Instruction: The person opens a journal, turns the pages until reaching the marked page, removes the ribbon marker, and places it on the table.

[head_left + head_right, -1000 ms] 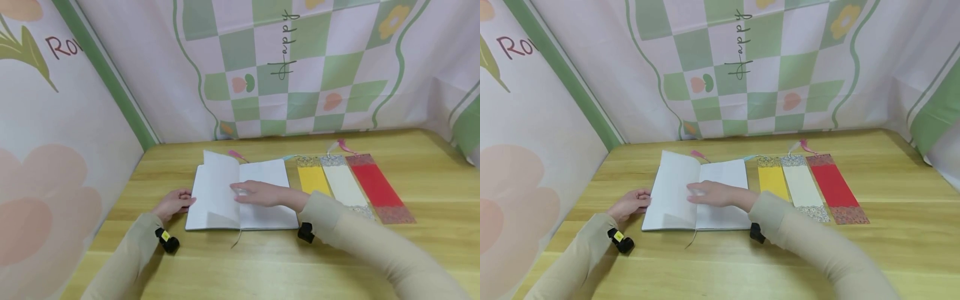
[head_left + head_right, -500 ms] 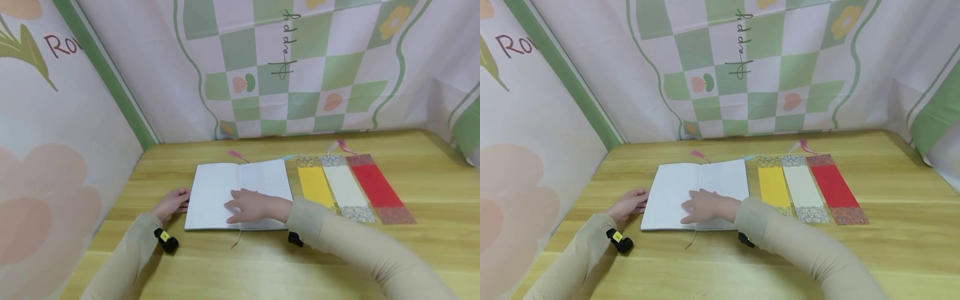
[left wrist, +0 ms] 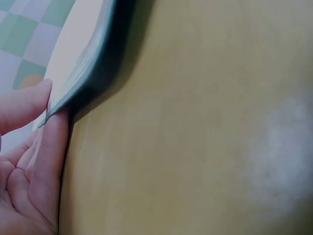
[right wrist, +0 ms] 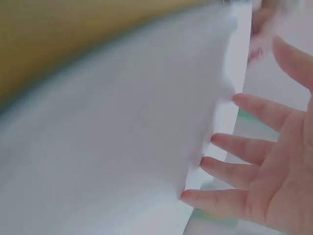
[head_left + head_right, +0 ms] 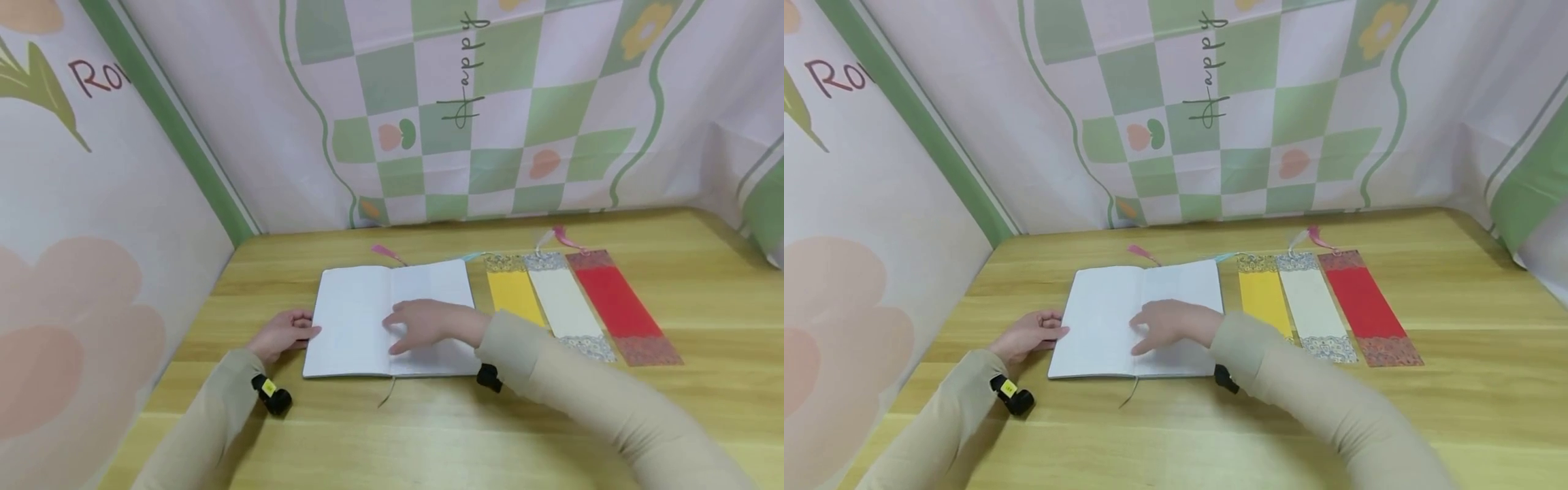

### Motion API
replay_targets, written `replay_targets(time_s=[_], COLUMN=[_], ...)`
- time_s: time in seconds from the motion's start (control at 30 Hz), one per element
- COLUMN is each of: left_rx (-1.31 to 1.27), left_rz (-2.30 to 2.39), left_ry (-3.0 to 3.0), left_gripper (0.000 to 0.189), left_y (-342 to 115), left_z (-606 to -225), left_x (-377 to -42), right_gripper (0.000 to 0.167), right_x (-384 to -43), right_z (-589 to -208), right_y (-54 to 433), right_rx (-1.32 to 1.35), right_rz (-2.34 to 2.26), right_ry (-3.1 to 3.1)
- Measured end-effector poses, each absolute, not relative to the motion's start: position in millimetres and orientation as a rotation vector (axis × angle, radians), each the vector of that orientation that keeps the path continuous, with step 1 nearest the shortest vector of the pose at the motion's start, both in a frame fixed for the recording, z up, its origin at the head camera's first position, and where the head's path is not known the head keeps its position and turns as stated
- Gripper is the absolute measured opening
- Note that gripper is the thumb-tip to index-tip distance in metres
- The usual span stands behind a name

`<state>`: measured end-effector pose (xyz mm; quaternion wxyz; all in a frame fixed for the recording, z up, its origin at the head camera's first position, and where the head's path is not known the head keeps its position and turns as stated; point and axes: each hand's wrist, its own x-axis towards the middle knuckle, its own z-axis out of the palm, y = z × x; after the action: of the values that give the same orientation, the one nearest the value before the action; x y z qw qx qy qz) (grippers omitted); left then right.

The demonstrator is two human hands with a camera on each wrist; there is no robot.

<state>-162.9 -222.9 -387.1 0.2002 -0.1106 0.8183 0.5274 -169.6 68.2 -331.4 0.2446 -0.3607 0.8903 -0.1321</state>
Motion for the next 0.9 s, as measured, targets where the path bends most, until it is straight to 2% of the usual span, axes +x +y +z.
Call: replay_targets(time_s=[0.27,0.57,0.9], left_rx=[-0.329,-0.313,-0.341], left_rz=[1.469,1.464,1.468], left_ry=[2.288,2.293,2.298], left_gripper=[0.042,0.043,0.041], left_y=[-224,-221,-221], left_z=[-386,-385,-386], left_x=[-163,-161,-164], right_gripper=[0.065,0.074,0.098], right_x=[-201,-215,-233], right_z=[-338,-344,-346], right_y=[104,123,136], right_rx=[-0.874,-0.768,-0.682], right_rz=[-0.323,-0.338,-0.386], right_ry=[2.500,2.646,2.754])
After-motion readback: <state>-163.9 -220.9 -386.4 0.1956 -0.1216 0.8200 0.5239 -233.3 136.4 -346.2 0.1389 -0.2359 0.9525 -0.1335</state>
